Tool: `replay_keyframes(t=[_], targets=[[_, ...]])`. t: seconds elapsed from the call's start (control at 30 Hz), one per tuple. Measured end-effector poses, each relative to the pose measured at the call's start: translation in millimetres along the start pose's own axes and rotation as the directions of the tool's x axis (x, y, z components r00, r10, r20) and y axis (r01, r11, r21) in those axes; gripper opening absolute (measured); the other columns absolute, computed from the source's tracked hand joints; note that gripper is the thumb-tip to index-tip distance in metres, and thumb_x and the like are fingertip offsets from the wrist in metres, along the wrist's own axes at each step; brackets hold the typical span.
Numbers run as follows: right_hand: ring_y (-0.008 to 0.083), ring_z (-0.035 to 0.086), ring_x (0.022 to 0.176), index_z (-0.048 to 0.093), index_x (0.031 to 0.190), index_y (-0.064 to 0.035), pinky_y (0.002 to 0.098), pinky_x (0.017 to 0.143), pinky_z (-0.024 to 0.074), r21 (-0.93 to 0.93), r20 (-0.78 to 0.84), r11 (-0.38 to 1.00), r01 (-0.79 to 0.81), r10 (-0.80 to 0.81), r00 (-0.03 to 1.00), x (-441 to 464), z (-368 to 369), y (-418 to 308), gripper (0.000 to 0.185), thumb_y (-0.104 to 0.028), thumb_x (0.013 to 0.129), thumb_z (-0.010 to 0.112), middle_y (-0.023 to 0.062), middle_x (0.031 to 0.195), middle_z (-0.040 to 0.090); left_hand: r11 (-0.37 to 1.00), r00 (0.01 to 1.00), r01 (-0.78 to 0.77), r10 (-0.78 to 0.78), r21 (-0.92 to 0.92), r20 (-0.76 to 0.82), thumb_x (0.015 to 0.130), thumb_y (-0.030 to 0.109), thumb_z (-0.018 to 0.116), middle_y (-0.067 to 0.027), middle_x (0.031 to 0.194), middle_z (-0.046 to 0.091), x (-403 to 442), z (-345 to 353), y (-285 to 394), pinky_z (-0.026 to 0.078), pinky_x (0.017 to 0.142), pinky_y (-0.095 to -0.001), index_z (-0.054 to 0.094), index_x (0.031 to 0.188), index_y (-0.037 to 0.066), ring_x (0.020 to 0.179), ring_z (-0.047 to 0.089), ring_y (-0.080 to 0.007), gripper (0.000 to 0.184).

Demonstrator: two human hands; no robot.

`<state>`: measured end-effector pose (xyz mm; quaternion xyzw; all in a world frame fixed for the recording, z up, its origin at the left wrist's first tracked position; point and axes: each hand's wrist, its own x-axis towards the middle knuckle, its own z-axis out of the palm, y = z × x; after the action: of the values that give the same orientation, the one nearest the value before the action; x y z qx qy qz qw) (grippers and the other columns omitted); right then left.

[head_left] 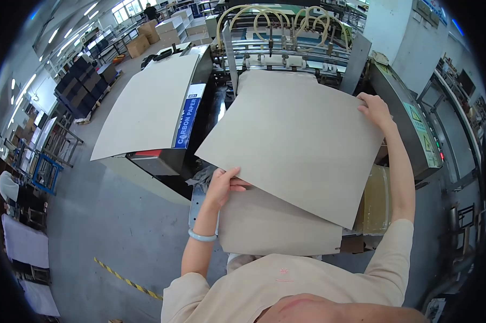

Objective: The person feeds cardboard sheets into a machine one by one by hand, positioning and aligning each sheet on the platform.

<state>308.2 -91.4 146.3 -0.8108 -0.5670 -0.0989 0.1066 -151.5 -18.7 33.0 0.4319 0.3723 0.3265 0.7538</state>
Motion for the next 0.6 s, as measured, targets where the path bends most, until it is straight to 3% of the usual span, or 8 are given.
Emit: replay_keyframes(t=[0.4, 0.47, 0.53, 0.6], targets=[[0.0282, 0.061, 0.082, 0.061, 0.100, -0.0104, 0.0374, 0.073, 0.0467, -0.213, -0.061, 0.977, 0.001, -0.014, 0.998, 44.7, 20.6, -11.5, 0.026, -0.009, 0.074, 0.061, 0.0090, 0.088, 0.065, 0.998, 0.996, 0.059, -0.061, -0.022, -0.069, 0.087, 0.009, 0.054, -0.0212, 0.083, 0.064, 22.1, 35.5, -14.6, 0.054, 0.051, -0.0212, 0.050, 0.101, -0.015, 0.067, 0.068, -0.0238, 0.028], [0.0270, 0.059, 0.085, 0.061, 0.100, -0.0113, 0.0369, 0.075, 0.0454, -0.315, -0.289, 0.948, 0.041, -0.137, 0.947, 63.1, 27.5, -12.3, 0.027, -0.009, 0.073, 0.061, 0.0076, 0.092, 0.064, 0.996, 0.996, 0.043, -0.048, -0.073, -0.080, 0.087, 0.009, 0.053, -0.0207, 0.085, 0.064, 33.4, 44.7, -11.5, 0.054, 0.053, -0.0218, 0.048, 0.101, -0.015, 0.068, 0.068, -0.0237, 0.027], [0.0259, 0.058, 0.089, 0.061, 0.101, -0.0122, 0.0364, 0.077, 0.0440, -0.424, -0.481, 0.904, 0.054, -0.275, 0.832, 75.1, 33.7, -11.4, 0.029, -0.009, 0.072, 0.060, 0.0063, 0.095, 0.063, 0.992, 0.995, 0.027, -0.038, -0.126, -0.093, 0.087, 0.008, 0.052, -0.0202, 0.086, 0.063, 43.6, 54.2, -11.3, 0.055, 0.054, -0.0225, 0.046, 0.101, -0.015, 0.068, 0.068, -0.0236, 0.027], [0.0224, 0.055, 0.092, 0.062, 0.099, -0.0143, 0.0366, 0.081, 0.0410, -0.335, -0.591, 0.941, 0.055, -0.255, 0.765, 70.7, 33.8, -33.1, 0.028, -0.012, 0.071, 0.059, 0.0027, 0.096, 0.061, 0.987, 0.995, 0.016, -0.031, -0.162, -0.093, 0.088, 0.007, 0.051, -0.0201, 0.086, 0.062, 58.1, 61.1, -17.9, 0.055, 0.056, -0.0236, 0.045, 0.101, -0.014, 0.068, 0.067, -0.0238, 0.026]])
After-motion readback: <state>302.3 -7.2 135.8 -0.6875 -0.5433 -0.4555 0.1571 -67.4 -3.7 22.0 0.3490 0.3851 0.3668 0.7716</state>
